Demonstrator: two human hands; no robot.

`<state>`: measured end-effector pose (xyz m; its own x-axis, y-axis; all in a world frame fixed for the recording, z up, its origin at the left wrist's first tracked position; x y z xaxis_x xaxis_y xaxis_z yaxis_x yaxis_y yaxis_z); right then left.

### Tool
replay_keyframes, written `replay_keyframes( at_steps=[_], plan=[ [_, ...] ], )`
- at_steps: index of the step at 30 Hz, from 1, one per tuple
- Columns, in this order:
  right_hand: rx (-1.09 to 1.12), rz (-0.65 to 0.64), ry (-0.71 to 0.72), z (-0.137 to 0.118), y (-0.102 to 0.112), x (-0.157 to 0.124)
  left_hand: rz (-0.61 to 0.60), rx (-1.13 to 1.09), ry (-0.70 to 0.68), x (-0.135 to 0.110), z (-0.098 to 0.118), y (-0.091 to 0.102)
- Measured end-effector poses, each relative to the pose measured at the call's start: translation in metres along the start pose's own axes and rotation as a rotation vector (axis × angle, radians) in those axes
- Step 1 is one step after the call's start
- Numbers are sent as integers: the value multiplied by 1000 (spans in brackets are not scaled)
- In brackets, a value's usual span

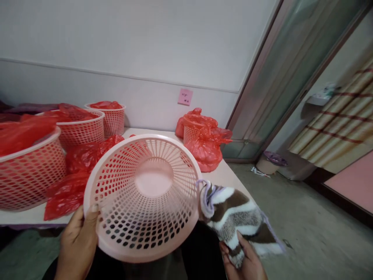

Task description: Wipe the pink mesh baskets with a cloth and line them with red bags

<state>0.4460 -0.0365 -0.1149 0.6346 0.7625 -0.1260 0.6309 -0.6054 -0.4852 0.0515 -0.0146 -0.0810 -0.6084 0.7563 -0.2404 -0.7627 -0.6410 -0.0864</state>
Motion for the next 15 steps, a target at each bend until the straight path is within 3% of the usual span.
replay_keyframes(
  at_steps=[3, 5, 9, 12, 15],
  plan=[
    [196, 183, -234, 9, -4, -5, -30, -125, 38, 2, -5, 0],
    [215, 203, -260, 12, -12, -8, -40, -169, 81, 0, -8, -1],
    [142, 86, -195, 13, -45, -19, -58, -193, 134, -11, -12, -7],
    [118, -79, -83, 8, -74, -30, -66, -180, 161, -17, -16, -11],
    [37, -225, 25, 6, -91, -38, -61, -143, 193, -21, -21, -10]
  ],
)
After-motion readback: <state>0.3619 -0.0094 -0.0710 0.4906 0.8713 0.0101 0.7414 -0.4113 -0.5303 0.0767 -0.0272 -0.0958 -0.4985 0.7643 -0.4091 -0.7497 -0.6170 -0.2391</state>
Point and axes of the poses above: each hand's wrist, its own x-axis towards the middle knuckle, its own y-axis out of the back of the hand, z = x × y, the point moved 4 cm from there along x, towards the middle knuckle, and after that the axes turned 9 degrees about y, right-handed, at the moved point
